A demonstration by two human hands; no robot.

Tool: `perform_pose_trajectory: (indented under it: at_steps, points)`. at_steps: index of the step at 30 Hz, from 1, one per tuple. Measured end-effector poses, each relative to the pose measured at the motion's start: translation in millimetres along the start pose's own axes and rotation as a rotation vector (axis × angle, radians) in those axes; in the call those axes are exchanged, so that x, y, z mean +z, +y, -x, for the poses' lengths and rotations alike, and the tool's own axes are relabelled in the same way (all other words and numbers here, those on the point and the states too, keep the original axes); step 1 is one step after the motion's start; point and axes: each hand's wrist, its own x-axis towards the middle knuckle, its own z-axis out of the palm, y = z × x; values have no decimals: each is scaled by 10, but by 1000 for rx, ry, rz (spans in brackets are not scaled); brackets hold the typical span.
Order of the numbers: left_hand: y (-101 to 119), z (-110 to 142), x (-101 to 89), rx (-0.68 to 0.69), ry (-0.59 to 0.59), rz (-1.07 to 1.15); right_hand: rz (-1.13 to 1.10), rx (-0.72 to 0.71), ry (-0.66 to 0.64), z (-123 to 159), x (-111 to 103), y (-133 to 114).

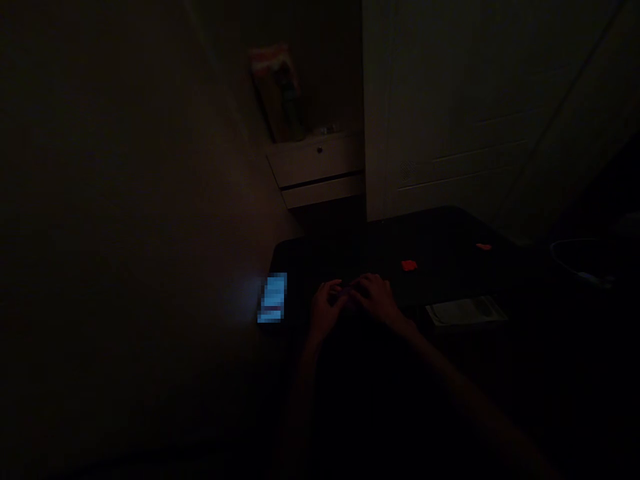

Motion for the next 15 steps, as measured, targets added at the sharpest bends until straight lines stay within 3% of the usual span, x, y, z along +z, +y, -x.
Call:
perform_pose_trajectory:
  at_steps: [6,15]
  points:
    - [72,-1,-18,-76,-21,162,-601,37,24,-23,32,-25]
    - [122,-4,-41,-173,-12,236,-658,39,73,42,66,-48]
